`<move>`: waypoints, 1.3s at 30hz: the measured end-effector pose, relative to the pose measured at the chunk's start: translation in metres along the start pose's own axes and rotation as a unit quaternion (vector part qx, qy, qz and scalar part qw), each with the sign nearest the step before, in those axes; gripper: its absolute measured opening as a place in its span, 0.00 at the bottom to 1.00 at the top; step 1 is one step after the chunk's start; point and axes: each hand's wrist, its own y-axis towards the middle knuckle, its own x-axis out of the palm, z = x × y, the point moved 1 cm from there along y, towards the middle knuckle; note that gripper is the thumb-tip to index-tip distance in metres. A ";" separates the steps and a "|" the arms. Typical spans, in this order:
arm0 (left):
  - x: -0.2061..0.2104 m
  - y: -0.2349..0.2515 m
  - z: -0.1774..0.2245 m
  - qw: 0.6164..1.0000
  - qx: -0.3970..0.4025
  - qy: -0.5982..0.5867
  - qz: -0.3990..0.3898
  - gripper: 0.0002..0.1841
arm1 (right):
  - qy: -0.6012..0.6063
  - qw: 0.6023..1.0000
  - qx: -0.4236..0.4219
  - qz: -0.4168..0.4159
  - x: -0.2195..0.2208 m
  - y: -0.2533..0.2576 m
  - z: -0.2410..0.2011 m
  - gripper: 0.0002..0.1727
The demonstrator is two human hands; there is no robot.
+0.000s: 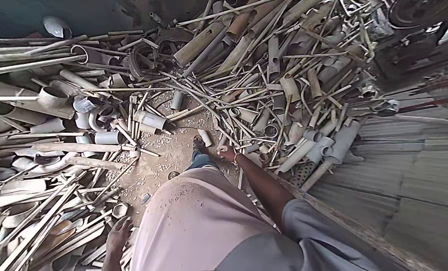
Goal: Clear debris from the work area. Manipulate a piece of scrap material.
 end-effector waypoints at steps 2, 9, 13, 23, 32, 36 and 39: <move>0.005 0.025 -0.016 0.999 -0.006 0.027 -0.023 0.22 | 0.031 0.999 -0.013 -0.008 -0.004 0.011 -0.002 0.27; 0.025 0.003 0.085 0.998 0.014 0.055 0.008 0.25 | 0.023 0.999 0.002 -0.032 -0.069 0.044 0.008 0.27; 0.055 -0.039 0.185 0.994 0.052 0.082 0.039 0.23 | 0.015 0.998 0.051 -0.017 -0.126 0.069 0.025 0.27; 0.084 -0.044 0.240 0.981 0.087 0.173 0.007 0.23 | 0.092 0.993 0.064 0.031 -0.203 0.121 -0.001 0.26; 0.061 0.005 0.272 0.982 0.002 0.186 -0.001 0.24 | 0.121 0.989 0.087 0.012 -0.190 0.133 -0.039 0.26; 0.060 0.067 0.327 0.979 0.000 0.197 -0.057 0.25 | 0.098 0.990 0.103 0.024 -0.193 0.119 -0.051 0.25; 0.076 0.114 0.388 0.979 0.037 0.183 -0.081 0.24 | 0.065 0.986 0.154 0.025 -0.201 0.112 -0.069 0.24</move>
